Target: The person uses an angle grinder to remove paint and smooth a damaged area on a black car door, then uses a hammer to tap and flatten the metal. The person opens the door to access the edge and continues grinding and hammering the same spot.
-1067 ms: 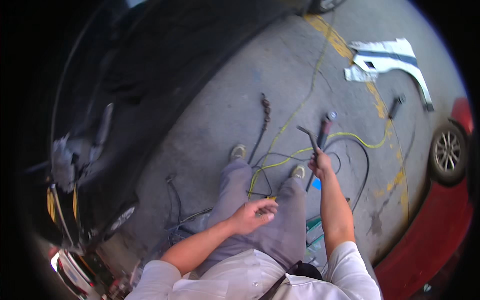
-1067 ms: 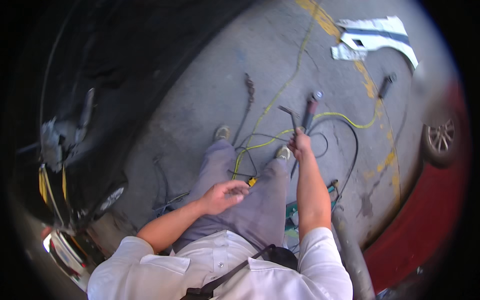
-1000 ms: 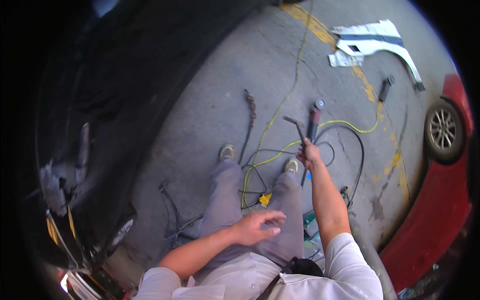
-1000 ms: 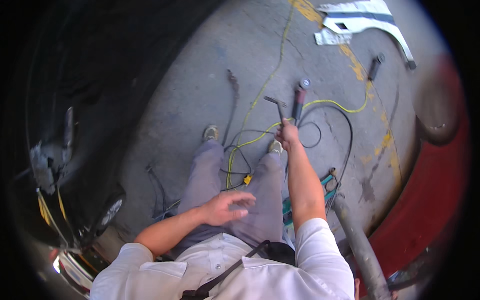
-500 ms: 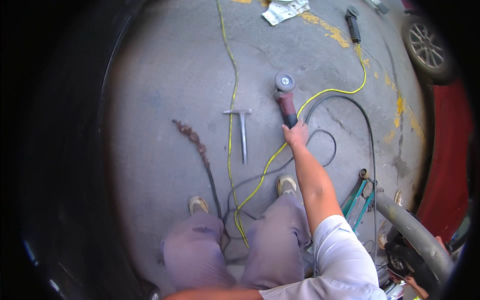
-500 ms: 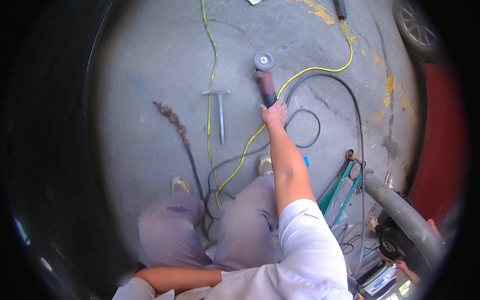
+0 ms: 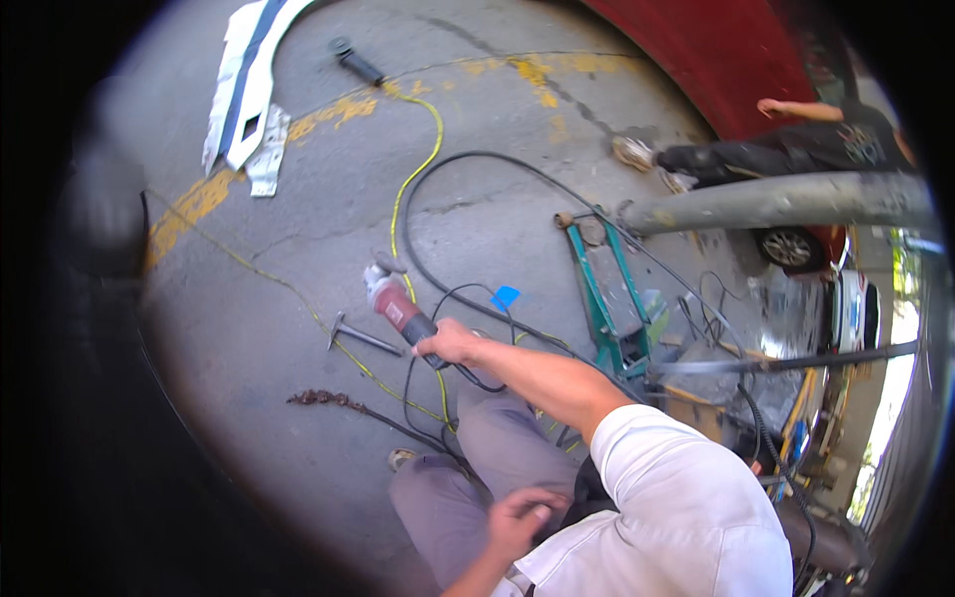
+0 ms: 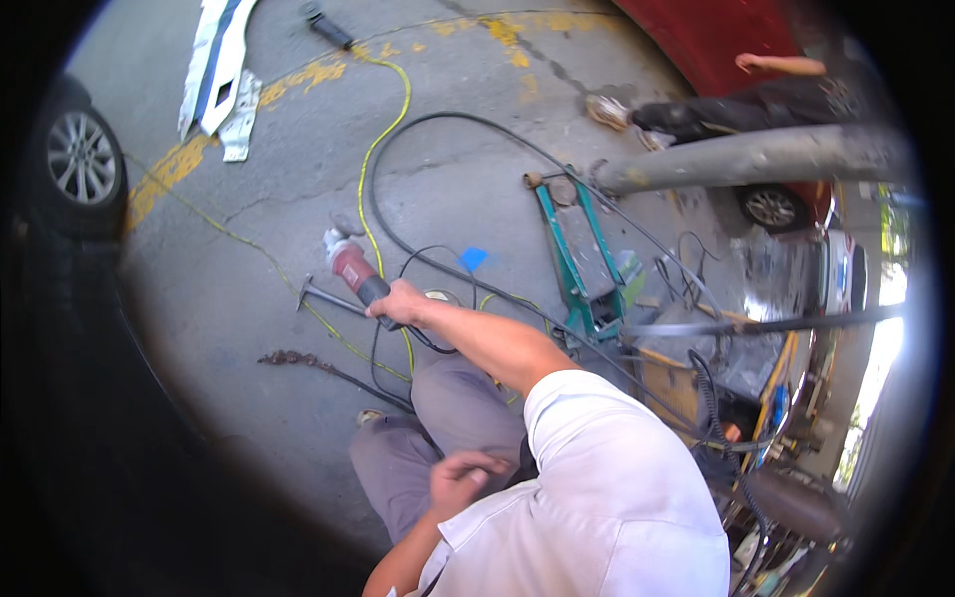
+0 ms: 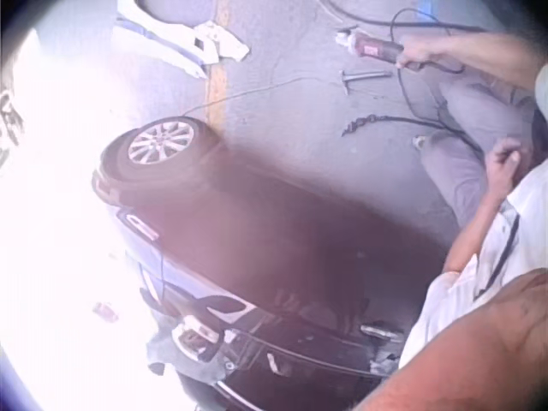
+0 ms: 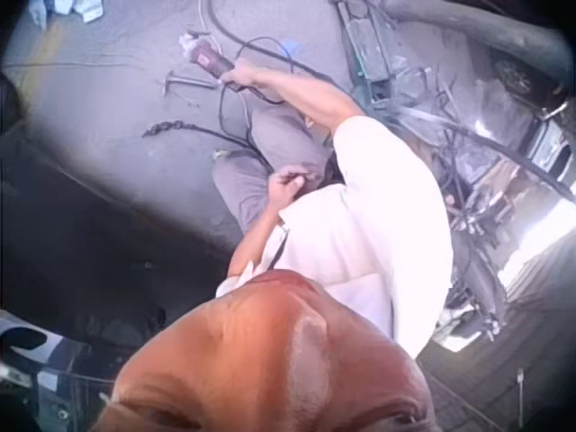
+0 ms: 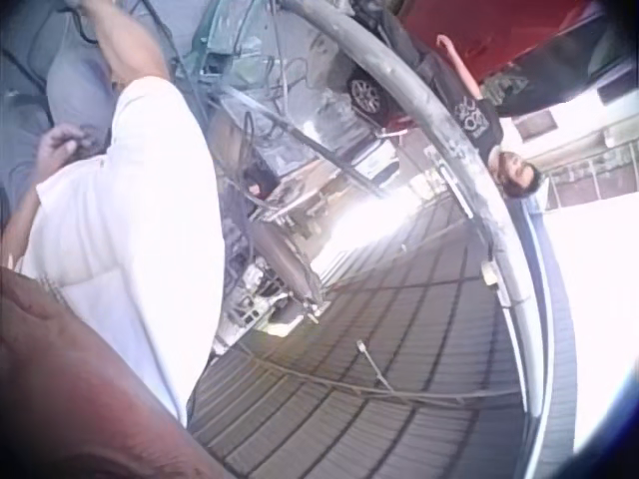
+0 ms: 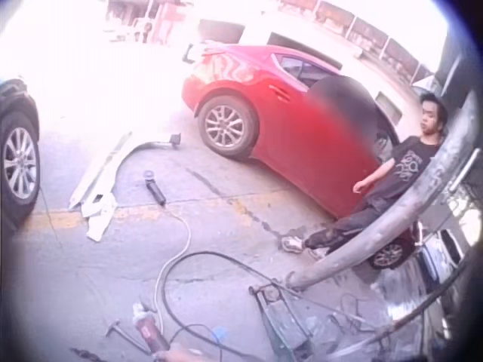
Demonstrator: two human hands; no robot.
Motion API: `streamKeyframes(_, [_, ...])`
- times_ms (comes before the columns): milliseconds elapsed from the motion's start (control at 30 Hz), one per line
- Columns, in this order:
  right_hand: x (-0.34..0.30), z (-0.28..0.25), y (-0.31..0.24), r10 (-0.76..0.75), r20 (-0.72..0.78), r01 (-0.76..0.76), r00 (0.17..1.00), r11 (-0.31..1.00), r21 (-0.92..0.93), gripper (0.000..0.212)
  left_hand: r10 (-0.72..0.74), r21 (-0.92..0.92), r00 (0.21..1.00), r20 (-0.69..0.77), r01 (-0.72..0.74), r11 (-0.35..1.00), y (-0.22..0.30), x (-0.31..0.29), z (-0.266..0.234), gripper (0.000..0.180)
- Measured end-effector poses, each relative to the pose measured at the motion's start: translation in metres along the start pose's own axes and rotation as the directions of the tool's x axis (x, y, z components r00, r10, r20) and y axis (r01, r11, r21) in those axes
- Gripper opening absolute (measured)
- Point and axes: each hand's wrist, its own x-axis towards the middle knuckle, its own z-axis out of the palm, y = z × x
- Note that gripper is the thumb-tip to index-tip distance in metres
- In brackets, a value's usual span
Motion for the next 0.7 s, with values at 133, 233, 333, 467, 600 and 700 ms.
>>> streamKeyframes(133, [-0.205,-0.051,-0.043,-0.161,0.210,0.185,0.964,0.978,-0.101,0.050,0.044,0.089,0.776,-0.629,0.016,0.996,0.083,-0.019,0.010,0.045])
streamKeyframes(233, [-0.353,-0.059,-0.078,-0.390,0.324,0.389,0.862,0.918,0.070,0.052,-0.217,-0.246,0.890,-0.401,0.124,0.961,0.129,-0.003,0.043,0.077])
streamKeyframes(333, [-0.463,-0.058,-0.109,-0.456,0.337,0.511,0.824,0.855,-0.092,0.055,0.096,-0.194,0.995,-0.041,-0.102,0.976,0.158,-0.013,0.112,0.072])
streamKeyframes(467, [-0.570,-0.157,-0.151,-0.461,0.193,0.499,0.866,0.772,-0.394,0.095,0.193,-0.038,0.976,0.100,-0.190,0.981,0.212,-0.030,0.184,0.070])
streamKeyframes(600, [-0.716,-0.380,-0.187,-0.436,-0.885,-0.035,0.165,0.894,-0.447,0.107,0.272,0.047,0.949,0.157,-0.282,0.958,0.269,-0.023,0.201,0.068])
streamKeyframes(700, [-0.826,-0.498,-0.159,-0.318,-0.862,-0.222,-0.394,0.944,-0.246,0.095,0.408,0.108,0.906,0.111,-0.419,0.902,0.300,-0.021,0.193,0.070])
